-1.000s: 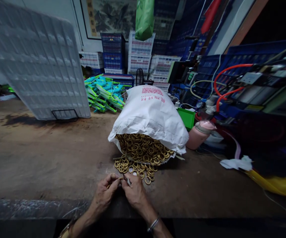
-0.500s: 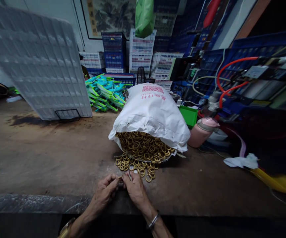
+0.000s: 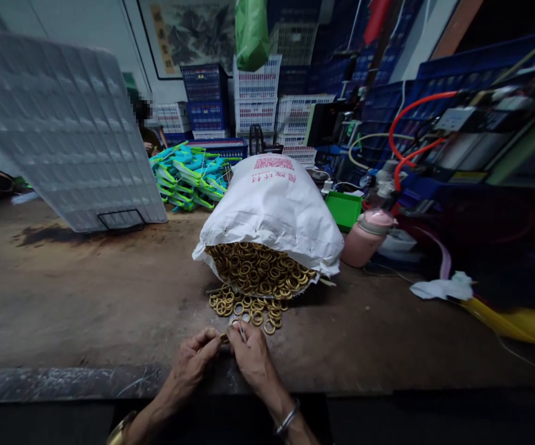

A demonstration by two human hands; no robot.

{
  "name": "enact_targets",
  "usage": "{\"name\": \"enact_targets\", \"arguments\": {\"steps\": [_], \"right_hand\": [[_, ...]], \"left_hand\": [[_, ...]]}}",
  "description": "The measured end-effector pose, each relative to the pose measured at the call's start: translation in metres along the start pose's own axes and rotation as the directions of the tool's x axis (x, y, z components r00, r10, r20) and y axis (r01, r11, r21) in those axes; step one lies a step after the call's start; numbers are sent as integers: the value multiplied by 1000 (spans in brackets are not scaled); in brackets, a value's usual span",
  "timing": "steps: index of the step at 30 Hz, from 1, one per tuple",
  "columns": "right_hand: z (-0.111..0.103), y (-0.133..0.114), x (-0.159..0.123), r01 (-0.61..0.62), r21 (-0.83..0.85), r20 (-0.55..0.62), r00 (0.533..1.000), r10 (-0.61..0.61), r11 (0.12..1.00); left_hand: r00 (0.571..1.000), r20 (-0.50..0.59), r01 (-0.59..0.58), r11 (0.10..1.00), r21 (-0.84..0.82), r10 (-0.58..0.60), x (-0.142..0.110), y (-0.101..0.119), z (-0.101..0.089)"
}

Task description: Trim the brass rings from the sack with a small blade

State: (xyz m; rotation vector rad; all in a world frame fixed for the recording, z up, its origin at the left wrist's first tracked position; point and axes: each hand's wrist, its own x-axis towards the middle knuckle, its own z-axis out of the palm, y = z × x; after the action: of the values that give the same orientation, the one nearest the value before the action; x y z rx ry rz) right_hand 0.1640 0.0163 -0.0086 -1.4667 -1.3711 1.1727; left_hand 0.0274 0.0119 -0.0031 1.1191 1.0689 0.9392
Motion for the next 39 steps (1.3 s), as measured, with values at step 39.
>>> {"name": "enact_targets", "arguments": {"steps": [39], "right_hand": [[-12,11,4,73,-720,-50,986,-156,690]], "left_hand": [[961,165,262,922,-285,-222,-21,6,1]]}}
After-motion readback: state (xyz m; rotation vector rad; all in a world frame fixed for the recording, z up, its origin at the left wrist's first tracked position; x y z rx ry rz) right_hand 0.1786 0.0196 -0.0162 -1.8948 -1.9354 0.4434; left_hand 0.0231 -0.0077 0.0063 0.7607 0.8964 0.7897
